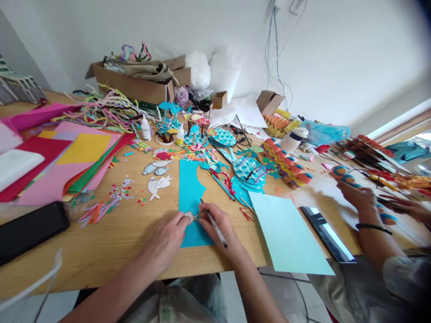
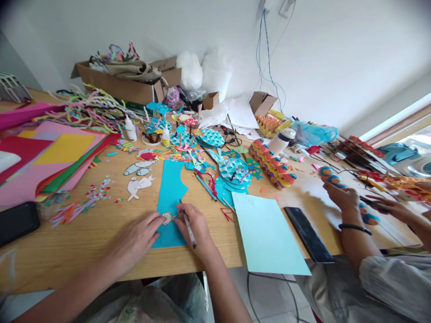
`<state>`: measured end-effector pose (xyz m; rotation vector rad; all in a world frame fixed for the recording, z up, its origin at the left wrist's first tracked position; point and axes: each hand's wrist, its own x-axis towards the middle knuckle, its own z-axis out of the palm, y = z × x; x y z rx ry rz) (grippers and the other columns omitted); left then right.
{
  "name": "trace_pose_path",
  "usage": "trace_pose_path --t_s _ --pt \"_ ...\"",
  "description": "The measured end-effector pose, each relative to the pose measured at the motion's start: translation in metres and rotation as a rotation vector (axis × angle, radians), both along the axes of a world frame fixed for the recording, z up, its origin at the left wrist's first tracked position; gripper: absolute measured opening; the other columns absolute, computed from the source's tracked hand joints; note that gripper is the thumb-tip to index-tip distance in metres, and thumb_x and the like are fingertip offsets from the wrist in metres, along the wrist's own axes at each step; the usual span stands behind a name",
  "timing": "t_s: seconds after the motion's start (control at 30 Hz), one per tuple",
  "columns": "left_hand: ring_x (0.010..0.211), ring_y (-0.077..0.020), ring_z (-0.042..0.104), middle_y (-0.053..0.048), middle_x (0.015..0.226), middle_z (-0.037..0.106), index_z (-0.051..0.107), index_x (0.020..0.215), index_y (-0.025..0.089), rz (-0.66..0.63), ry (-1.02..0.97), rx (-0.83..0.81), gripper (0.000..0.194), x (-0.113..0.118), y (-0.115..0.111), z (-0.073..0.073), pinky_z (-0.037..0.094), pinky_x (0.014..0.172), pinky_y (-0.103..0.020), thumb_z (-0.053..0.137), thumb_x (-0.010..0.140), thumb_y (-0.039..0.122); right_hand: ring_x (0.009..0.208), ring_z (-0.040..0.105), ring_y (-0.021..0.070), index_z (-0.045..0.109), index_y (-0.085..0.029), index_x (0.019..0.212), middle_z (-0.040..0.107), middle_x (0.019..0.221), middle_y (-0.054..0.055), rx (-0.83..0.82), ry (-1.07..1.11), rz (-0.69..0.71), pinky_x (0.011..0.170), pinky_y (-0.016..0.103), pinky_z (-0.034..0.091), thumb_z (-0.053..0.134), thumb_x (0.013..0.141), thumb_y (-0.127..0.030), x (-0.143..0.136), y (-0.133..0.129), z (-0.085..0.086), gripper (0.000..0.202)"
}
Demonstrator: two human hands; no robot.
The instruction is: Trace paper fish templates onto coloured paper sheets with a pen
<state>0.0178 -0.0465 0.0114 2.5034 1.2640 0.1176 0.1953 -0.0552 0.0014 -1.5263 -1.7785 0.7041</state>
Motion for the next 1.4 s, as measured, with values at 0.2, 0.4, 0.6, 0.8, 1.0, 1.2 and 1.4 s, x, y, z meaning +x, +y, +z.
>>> trace_pose_path --t_s 0.2,0.4,0.6,0.8,1.0,1.2,1.4 --pt "0.096 -0.0185 0.054 -0.006 0.103 0.054 0.054 0.102 0.017 0.002 -0.042 -0.044 0.022 0.004 0.022 0.003 0.044 0.083 -0.03 0.047 0.082 0.012 0.085 0.058 0.02 0.057 -0.02 0.098 0.064 0.091 0.006 0.037 -0.147 0.081 0.078 0.032 0.045 0.057 0.071 -0.007 -0.005 0.006 -0.004 0.03" --pt "0.095 -0.0184 0.052 -0.005 0.1 0.053 0.055 0.1 0.017 -0.02 -0.048 -0.058 0.021 0.011 0.029 0.002 0.042 0.084 -0.03 0.048 0.081 0.011 0.082 0.058 0.0198 0.058 -0.018 0.093 0.064 0.087 0.006 0.087 -0.169 0.06 0.076 0.031 0.046 0.051 0.068 -0.001 -0.008 0.007 -0.014 0.031" --pt "0.097 -0.0197 0.05 -0.005 0.102 0.053 0.052 0.095 0.018 -0.034 -0.094 -0.097 0.022 0.014 0.036 -0.001 0.041 0.083 -0.03 0.051 0.075 0.009 0.076 0.057 0.0184 0.055 -0.02 0.091 0.063 0.081 0.003 0.186 -0.137 0.042 0.07 0.028 0.046 0.05 0.064 -0.003 -0.007 0.007 -0.026 0.033" --pt "0.096 -0.0215 0.053 -0.005 0.096 0.059 0.049 0.092 0.02 -0.009 -0.173 -0.195 0.027 0.019 0.041 -0.007 0.039 0.08 -0.031 0.052 0.069 0.005 0.073 0.057 0.0179 0.055 -0.021 0.086 0.061 0.077 0.002 0.244 -0.046 -0.022 0.066 0.026 0.046 0.05 0.061 -0.005 -0.008 0.007 -0.032 0.03" --pt "0.073 -0.0122 0.056 0.005 0.08 0.059 0.048 0.086 0.022 0.046 -0.302 -0.257 0.024 0.011 0.057 0.001 0.039 0.061 -0.019 0.052 0.068 0.007 0.066 0.057 0.0153 0.054 -0.019 0.082 0.059 0.073 0.002 0.222 0.065 -0.154 0.06 0.024 0.045 0.052 0.071 -0.014 -0.006 0.006 -0.027 0.012" --pt "0.077 -0.0129 0.058 0.002 0.085 0.06 0.046 0.09 0.021 0.296 -0.359 -0.095 0.021 -0.02 0.12 0.019 0.04 0.062 -0.02 0.052 0.072 0.012 0.06 0.057 0.0135 0.054 -0.018 0.083 0.06 0.07 0.002 0.251 0.105 -0.2 0.055 0.021 0.044 0.049 0.075 -0.019 -0.005 0.004 -0.021 0.01" --pt "0.072 -0.0165 0.057 0.001 0.078 0.059 0.05 0.09 0.02 0.415 -0.247 0.043 0.022 -0.036 0.171 0.013 0.04 0.062 -0.024 0.056 0.069 0.012 0.059 0.058 0.0137 0.056 -0.018 0.083 0.062 0.069 0.003 0.211 0.113 -0.193 0.055 0.021 0.044 0.049 0.077 -0.023 -0.006 0.005 -0.015 0.01"
